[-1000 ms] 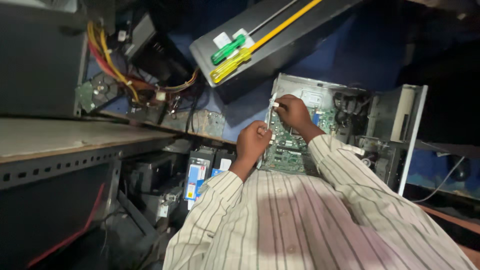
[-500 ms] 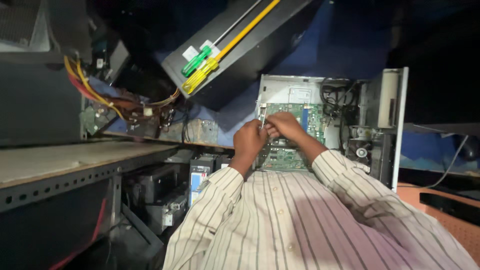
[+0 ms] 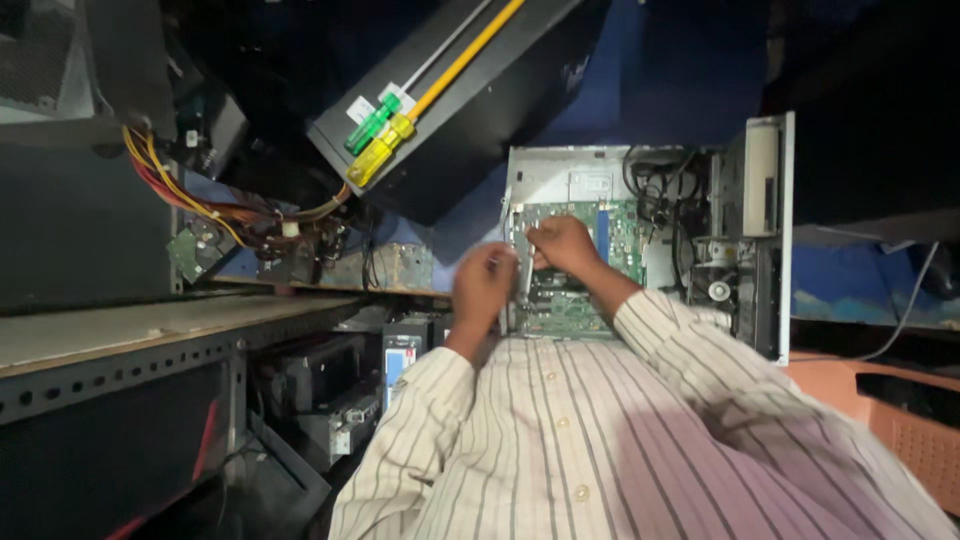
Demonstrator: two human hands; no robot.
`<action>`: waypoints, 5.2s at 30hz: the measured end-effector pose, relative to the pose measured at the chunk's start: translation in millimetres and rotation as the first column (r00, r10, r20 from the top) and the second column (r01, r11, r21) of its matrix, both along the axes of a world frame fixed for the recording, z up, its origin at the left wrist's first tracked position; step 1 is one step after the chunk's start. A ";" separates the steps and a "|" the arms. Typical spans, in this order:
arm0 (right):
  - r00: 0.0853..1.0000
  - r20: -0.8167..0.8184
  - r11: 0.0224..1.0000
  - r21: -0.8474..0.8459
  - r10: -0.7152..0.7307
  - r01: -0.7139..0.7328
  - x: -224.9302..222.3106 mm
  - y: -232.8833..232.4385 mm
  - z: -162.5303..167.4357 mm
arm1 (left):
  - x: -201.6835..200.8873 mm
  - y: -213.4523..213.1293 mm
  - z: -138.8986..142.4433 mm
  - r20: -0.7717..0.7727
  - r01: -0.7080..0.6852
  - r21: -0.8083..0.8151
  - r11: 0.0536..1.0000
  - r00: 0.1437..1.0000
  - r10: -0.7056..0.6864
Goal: The person works inside an open desktop computer case, handling the motherboard and a metal bracket. They repeatedly insert and remove the bracket from the motherboard area while occasionally glancing at a nearby monitor.
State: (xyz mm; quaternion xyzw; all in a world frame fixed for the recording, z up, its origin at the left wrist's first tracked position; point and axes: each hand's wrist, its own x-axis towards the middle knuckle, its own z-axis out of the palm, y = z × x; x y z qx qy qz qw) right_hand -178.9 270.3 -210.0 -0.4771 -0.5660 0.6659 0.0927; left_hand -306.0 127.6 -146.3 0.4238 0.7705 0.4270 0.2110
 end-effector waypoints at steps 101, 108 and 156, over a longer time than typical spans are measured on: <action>0.998 0.039 0.901 0.429 0.056 -0.067 -22.3 94.3 2.6 | -8.8 129.7 -41.0 0.220 0.037 -0.133 0.990 0.976 -0.007; 0.989 0.044 0.875 0.462 0.141 -0.145 -35.5 100.4 -3.5 | -18.9 139.7 -29.9 0.210 0.114 -0.187 0.976 0.975 -0.074; 0.990 0.078 0.801 0.581 0.121 -0.144 -42.9 125.5 -9.2 | -33.8 167.1 -42.8 0.649 0.105 -0.098 0.990 0.761 -0.016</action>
